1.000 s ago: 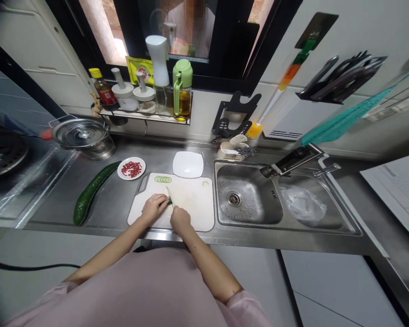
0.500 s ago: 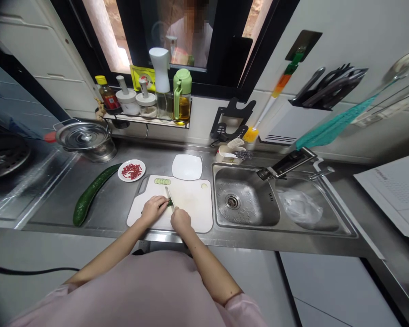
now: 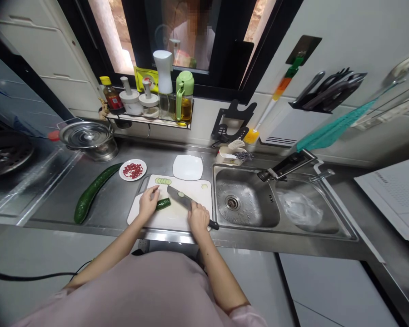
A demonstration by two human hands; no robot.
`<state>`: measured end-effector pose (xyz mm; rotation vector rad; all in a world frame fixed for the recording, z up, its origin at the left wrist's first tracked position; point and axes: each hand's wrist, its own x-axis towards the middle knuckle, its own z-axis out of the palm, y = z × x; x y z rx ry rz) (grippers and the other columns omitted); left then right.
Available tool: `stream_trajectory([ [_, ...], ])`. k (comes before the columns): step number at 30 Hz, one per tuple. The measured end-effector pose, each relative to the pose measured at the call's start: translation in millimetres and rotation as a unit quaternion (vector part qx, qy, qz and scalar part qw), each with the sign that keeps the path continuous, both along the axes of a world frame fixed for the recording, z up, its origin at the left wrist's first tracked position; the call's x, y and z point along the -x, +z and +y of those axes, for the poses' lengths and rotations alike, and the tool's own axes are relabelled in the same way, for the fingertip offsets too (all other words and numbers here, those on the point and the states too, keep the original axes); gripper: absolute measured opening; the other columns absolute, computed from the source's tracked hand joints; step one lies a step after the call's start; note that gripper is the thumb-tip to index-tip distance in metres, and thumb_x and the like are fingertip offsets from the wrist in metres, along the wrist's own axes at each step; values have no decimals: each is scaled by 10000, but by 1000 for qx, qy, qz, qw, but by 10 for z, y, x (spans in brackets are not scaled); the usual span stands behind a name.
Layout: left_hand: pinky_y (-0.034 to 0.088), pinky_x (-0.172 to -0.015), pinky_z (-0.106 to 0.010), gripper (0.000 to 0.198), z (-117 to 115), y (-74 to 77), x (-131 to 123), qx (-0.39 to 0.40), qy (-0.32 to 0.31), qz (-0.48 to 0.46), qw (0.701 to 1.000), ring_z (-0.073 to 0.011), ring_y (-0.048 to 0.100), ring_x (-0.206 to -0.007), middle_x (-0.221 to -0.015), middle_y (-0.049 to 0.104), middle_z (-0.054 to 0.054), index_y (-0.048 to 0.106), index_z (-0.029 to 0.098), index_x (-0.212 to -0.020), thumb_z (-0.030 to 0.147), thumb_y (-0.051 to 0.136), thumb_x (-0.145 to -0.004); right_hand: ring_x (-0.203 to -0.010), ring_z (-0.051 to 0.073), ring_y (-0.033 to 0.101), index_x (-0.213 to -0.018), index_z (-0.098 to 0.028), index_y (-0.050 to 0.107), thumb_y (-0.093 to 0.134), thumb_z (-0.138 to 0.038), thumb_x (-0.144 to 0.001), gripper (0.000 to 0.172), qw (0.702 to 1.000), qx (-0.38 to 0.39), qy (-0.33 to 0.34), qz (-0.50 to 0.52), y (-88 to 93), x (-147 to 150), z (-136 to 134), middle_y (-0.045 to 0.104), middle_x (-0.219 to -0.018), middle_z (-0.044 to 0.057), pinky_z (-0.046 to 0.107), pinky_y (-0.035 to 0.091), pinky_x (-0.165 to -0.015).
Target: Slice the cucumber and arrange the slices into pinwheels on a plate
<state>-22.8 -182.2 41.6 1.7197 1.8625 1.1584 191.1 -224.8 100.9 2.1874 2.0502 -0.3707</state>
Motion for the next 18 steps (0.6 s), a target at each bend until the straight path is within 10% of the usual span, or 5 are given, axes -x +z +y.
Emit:
stream_trajectory([
  [9, 308, -1082, -471, 322, 161, 461, -217, 47, -191, 120, 973, -254, 508, -1168, -1175, 630, -64, 685, 267, -1109, 440, 549, -874, -956, 211, 535, -1342, -216, 498, 584, -239, -856, 494, 995, -84, 48, -18, 46, -41, -61, 627, -1027, 87, 301, 330, -827],
  [18, 216, -1108, -474, 246, 111, 447, -406, 80, -232, 118, 962, -237, 531, -1119, -1131, 646, -52, 700, 265, -1034, 390, 585, -855, -952, 212, 540, -1330, -221, 515, 592, -222, -849, 487, 994, -85, 59, -26, -41, -147, -132, 635, -1009, 76, 301, 328, -828],
])
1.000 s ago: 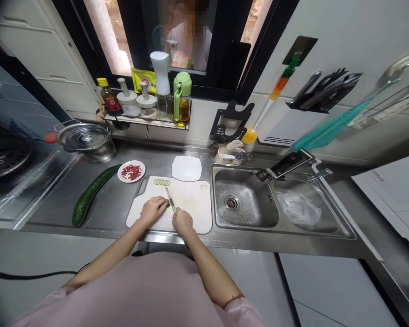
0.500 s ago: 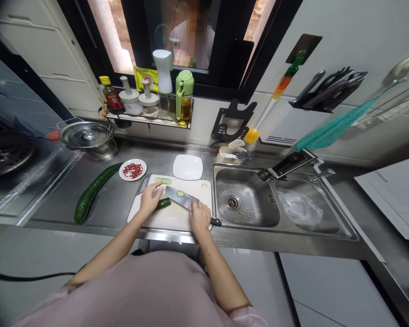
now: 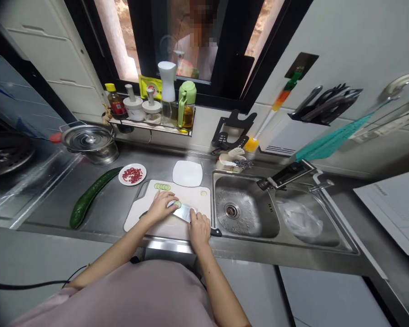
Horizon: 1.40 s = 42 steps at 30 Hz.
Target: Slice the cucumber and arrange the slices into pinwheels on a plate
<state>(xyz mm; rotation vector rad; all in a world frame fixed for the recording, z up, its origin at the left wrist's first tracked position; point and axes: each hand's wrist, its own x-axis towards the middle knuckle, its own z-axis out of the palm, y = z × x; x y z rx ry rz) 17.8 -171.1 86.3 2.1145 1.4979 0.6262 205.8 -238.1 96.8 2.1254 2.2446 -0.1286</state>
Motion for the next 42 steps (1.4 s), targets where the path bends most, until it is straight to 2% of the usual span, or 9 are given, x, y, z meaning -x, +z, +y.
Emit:
stream_trajectory([
  [3, 349, -997, -387, 159, 11, 2, -84, 23, 21, -22, 999, -217, 568, -1018, -995, 680, -46, 712, 244, -919, 319, 595, -840, -949, 215, 548, -1317, -216, 530, 584, -212, -845, 475, 1000, 6, -7, -5, -59, -66, -21, 640, -1009, 69, 303, 332, -823],
  [5, 399, -902, -335, 131, 62, -14, -108, 45, 58, -46, 996, -197, 595, -939, -911, 693, -31, 707, 239, -877, 292, 596, -833, -942, 213, 554, -1306, -209, 539, 577, -205, -842, 465, 1000, 8, -13, -4, -94, -106, -30, 644, -999, 65, 300, 336, -821],
  [9, 422, -762, -268, 119, 297, -118, -22, 110, 187, -75, 973, -160, 628, -786, -811, 707, -15, 703, 220, -868, 272, 608, -819, -943, 212, 565, -1286, -205, 555, 566, -199, -839, 447, 1000, 4, -28, 1, -149, -172, -37, 647, -984, 62, 295, 341, -833],
  [11, 414, -765, -268, 108, 449, -192, 56, 130, 243, -57, 960, -166, 636, -821, -849, 719, -20, 705, 222, -865, 269, 627, -806, -945, 213, 568, -1282, -207, 558, 563, -201, -838, 444, 999, 4, -35, 5, -168, -193, -40, 650, -986, 60, 293, 343, -838],
  [13, 404, -789, -276, 108, 592, -266, 122, 143, 268, -32, 952, -177, 637, -873, -891, 729, -23, 707, 233, -871, 269, 629, -805, -946, 211, 572, -1284, -211, 558, 557, -198, -838, 446, 999, 8, -39, 9, -181, -207, -44, 653, -988, 57, 288, 345, -841],
  [17, 384, -835, -299, 129, 792, -395, 171, 163, 272, 1, 948, -193, 638, -903, -895, 738, -27, 710, 242, -878, 257, 597, -818, -956, 204, 575, -1282, -217, 560, 545, -187, -835, 448, 999, 9, -43, 17, -201, -224, -54, 655, -1000, 59, 276, 350, -844],
  [22, 374, -843, -314, 152, 897, -489, 142, 166, 252, 30, 953, -211, 639, -918, -903, 738, -37, 717, 241, -866, 262, 577, -809, -941, 198, 577, -1282, -224, 560, 544, -195, -836, 448, 999, 6, -47, 21, -213, -253, -48, 657, -988, 56, 265, 354, -830],
  [29, 352, -864, -350, 162, 956, -527, 132, 139, 227, 70, 961, -232, 596, -982, -961, 722, -63, 712, 226, -872, 239, 564, -808, -955, 204, 573, -1282, -211, 563, 532, -221, -850, 433, 998, 27, -56, 25, -191, -253, -22, 663, -993, 56, 274, 354, -840],
  [42, 330, -898, -391, 161, 939, -566, 158, 110, 233, 93, 962, -267, 548, -1033, -1021, 666, -82, 706, 243, -902, 297, 578, -819, -955, 196, 583, -1283, -214, 564, 535, -201, -838, 446, 997, 33, -59, 35, -178, -228, 36, 669, -1012, 51, 267, 354, -827],
])
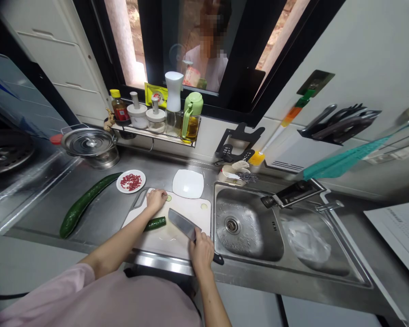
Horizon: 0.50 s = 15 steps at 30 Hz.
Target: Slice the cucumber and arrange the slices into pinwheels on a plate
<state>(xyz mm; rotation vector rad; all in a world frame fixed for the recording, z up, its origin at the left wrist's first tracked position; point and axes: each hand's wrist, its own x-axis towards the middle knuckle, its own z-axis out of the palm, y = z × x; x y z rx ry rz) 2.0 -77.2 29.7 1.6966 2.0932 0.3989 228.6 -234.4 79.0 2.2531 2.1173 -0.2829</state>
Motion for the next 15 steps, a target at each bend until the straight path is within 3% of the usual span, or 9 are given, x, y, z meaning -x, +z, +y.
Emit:
stream_trajectory([
  [15, 326, -899, -410, 203, -26, 34, -7, -7, -9, 16, 1000, -275, 540, -1028, -1004, 646, -85, 731, 254, -858, 330, 543, -847, -958, 187, 584, -1269, -215, 571, 544, -204, -829, 441, 1000, 1, -8, 10, -57, -7, -24, 670, -1015, 53, 264, 359, -836],
])
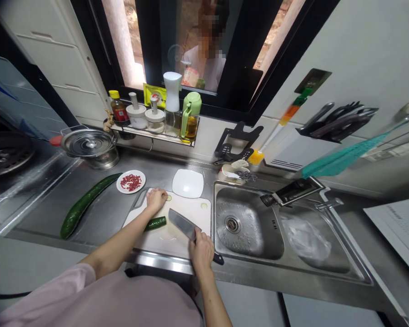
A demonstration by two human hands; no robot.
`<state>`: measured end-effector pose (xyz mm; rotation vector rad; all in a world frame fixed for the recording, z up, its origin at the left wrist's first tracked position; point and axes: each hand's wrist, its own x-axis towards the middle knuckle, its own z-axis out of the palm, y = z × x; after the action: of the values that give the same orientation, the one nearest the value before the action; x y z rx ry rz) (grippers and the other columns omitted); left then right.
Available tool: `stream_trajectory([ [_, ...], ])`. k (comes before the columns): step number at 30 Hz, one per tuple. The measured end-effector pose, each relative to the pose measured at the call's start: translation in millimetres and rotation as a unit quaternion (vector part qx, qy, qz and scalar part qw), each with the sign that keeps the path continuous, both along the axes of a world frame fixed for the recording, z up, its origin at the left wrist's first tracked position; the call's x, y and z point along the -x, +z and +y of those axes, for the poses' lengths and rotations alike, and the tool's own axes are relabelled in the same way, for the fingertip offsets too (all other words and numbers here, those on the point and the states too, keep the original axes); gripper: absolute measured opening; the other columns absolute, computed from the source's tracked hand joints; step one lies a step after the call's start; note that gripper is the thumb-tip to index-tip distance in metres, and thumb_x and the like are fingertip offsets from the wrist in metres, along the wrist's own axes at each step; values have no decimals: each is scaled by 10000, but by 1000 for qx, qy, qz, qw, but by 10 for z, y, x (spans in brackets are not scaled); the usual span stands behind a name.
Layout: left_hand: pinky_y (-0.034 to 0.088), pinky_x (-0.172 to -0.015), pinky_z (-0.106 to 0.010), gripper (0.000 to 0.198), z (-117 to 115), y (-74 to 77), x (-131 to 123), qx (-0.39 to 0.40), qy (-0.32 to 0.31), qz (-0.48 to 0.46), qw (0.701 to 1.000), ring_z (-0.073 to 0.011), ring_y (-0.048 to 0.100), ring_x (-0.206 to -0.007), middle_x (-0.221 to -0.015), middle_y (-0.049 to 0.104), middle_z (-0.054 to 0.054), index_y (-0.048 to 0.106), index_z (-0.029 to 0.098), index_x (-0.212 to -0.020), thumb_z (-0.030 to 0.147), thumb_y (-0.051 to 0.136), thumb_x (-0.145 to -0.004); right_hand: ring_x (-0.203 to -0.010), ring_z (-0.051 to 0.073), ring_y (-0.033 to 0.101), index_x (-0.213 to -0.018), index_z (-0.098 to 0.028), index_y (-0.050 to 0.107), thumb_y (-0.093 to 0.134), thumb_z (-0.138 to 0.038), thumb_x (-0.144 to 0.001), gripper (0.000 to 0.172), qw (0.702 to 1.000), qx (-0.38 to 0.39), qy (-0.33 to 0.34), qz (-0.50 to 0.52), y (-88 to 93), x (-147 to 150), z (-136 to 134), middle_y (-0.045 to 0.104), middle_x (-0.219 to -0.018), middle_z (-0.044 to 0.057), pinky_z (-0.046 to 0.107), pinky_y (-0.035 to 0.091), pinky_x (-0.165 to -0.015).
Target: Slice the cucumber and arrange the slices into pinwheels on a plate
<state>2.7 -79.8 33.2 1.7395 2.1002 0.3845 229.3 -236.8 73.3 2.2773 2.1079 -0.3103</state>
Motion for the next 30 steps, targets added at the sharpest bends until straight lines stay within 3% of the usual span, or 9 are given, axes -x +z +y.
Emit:
stream_trajectory([
  [7, 328, -921, -403, 187, -11, 52, 11, -3, 11, -34, 999, -268, 538, -1046, -1002, 660, -75, 741, 256, -848, 329, 569, -830, -957, 188, 586, -1271, -220, 571, 528, -192, -831, 443, 1000, -4, -1, 0, 22, -4, -21, 671, -1011, 55, 263, 367, -832],
  [10, 352, -924, -385, 199, -69, 60, 55, -38, 78, -96, 992, -244, 560, -1020, -1007, 670, -56, 730, 270, -910, 336, 557, -838, -947, 189, 588, -1265, -213, 576, 532, -189, -827, 441, 1000, -6, 2, 0, 6, -7, -23, 671, -1000, 59, 264, 369, -823],
  [15, 435, -829, -291, 290, -274, 53, 188, -140, 237, -211, 938, -174, 598, -847, -959, 668, -49, 668, 218, -1042, 354, 470, -880, -926, 182, 590, -1246, -217, 590, 523, -195, -839, 413, 1000, -15, 4, 2, -38, 5, -14, 674, -973, 50, 261, 360, -816],
  [19, 465, -742, -242, 334, -489, 72, 277, -203, 296, -275, 892, -153, 598, -806, -918, 666, -54, 611, 175, -1078, 378, 415, -900, -914, 182, 588, -1236, -207, 598, 511, -193, -849, 397, 999, -32, 10, 16, -52, 42, -6, 676, -956, 50, 261, 361, -811],
  [24, 484, -761, -239, 298, -772, 69, 317, -227, 300, -295, 878, -156, 614, -854, -950, 673, -61, 602, 181, -1022, 387, 433, -889, -927, 183, 588, -1256, -220, 585, 543, -191, -826, 433, 999, -24, 14, 18, -39, 98, 4, 674, -971, 48, 261, 364, -820],
  [30, 488, -767, -261, 282, -1094, 18, 335, -218, 231, -279, 906, -170, 615, -844, -951, 671, -68, 615, 191, -985, 393, 445, -886, -956, 193, 590, -1261, -208, 585, 543, -188, -818, 445, 999, -16, 10, 32, -25, 140, 19, 682, -1003, 57, 266, 369, -834],
])
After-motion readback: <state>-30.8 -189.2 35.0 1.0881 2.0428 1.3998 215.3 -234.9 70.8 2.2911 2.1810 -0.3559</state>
